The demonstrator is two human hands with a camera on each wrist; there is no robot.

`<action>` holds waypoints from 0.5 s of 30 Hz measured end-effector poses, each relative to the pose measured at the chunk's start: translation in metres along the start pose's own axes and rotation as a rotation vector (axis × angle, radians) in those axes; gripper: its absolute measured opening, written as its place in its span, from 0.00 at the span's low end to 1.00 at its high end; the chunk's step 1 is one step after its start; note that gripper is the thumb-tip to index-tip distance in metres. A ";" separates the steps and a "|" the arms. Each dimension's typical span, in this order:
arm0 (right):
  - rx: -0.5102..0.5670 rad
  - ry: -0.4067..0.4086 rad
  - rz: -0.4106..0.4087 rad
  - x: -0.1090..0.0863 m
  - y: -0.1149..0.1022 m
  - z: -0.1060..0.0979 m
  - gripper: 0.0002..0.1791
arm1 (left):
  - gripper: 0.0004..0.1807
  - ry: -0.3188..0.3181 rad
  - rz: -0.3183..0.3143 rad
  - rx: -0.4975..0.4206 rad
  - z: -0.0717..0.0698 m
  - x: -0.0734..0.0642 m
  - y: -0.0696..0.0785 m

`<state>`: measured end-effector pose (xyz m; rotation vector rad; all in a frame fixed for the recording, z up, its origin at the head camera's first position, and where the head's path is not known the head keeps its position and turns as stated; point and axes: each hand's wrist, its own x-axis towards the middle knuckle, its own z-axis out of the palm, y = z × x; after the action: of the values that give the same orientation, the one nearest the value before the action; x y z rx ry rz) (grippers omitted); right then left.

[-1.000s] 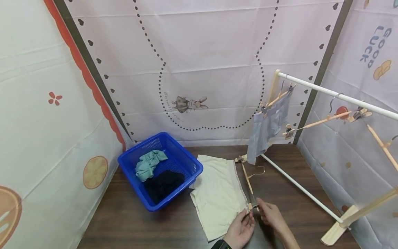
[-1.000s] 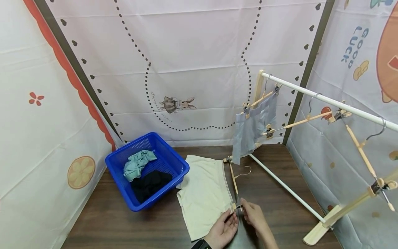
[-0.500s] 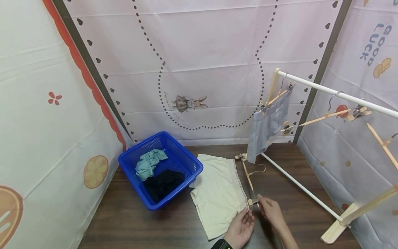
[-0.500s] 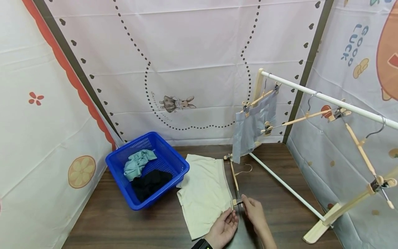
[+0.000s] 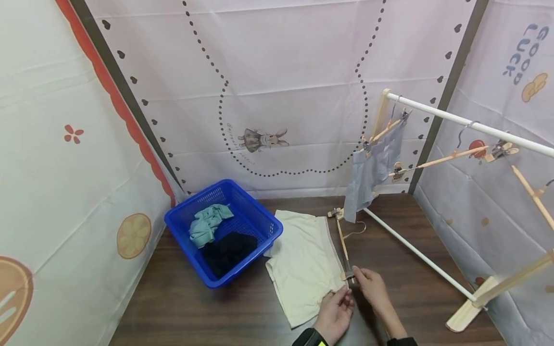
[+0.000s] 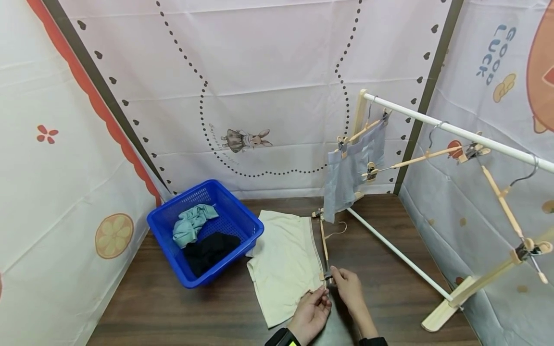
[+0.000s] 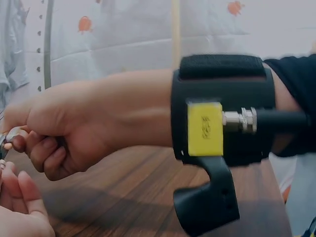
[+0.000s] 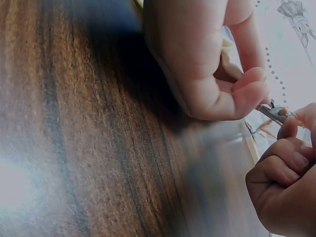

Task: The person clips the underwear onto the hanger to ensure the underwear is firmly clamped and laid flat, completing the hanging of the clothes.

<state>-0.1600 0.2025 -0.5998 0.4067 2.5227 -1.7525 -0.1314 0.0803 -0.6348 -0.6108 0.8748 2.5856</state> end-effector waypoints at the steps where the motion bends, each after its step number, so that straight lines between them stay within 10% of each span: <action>1: -0.010 -0.005 0.001 0.000 0.000 0.001 0.24 | 0.17 -0.001 -0.001 0.013 0.000 0.001 -0.001; 10: 0.021 0.012 0.036 -0.006 0.007 0.006 0.25 | 0.09 -0.054 -0.017 0.092 -0.001 0.002 -0.001; 15: 0.047 -0.067 0.101 -0.011 0.014 0.003 0.28 | 0.08 -0.140 -0.147 0.164 -0.007 -0.004 0.016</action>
<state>-0.1466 0.2018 -0.6116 0.4609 2.3766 -1.7609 -0.1327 0.0633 -0.6298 -0.4254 0.9457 2.3650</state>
